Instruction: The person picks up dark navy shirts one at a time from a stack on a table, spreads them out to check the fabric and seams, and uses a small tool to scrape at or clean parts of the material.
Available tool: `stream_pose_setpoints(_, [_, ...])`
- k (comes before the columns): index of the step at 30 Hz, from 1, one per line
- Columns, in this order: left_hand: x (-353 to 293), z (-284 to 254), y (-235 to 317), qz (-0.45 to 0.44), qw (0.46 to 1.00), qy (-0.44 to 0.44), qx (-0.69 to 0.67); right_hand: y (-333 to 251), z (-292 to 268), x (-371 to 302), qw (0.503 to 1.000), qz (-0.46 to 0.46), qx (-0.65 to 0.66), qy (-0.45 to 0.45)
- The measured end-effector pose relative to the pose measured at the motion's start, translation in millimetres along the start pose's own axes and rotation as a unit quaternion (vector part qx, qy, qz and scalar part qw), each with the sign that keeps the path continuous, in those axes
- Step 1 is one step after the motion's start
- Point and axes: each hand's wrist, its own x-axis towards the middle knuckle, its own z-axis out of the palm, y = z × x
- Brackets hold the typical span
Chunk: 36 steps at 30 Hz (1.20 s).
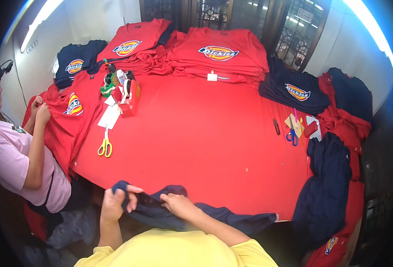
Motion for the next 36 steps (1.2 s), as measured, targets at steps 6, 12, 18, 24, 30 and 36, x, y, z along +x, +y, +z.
stream_pose_setpoints(6, [-39, -50, 78, 0.146, 0.982, -0.117, -0.040, -37, -26, 25, 0.956, 0.078, -0.049, 0.278])
stream_pose_setpoints(12, [-49, -112, 112, 0.038, 0.944, -0.128, 0.302, -1, -105, -23, 0.734, 0.118, 0.236, 0.626])
stream_pose_setpoints(18, [-12, -144, -7, 0.035, 0.923, 0.210, 0.322, -43, -55, -70, 0.820, 0.119, 0.419, 0.373])
stream_pose_setpoints(24, [-39, -134, -24, -0.099, 0.913, -0.146, -0.369, -77, -48, -83, 0.762, 0.171, 0.236, 0.579])
stream_pose_setpoints(30, [-53, -106, -46, -0.350, 0.836, -0.234, -0.353, -86, -55, -82, 0.840, 0.124, 0.034, 0.528])
stream_pose_setpoints(36, [-6, -117, -10, -0.065, 0.985, -0.080, -0.141, -70, -81, -122, 0.686, 0.149, -0.103, 0.705])
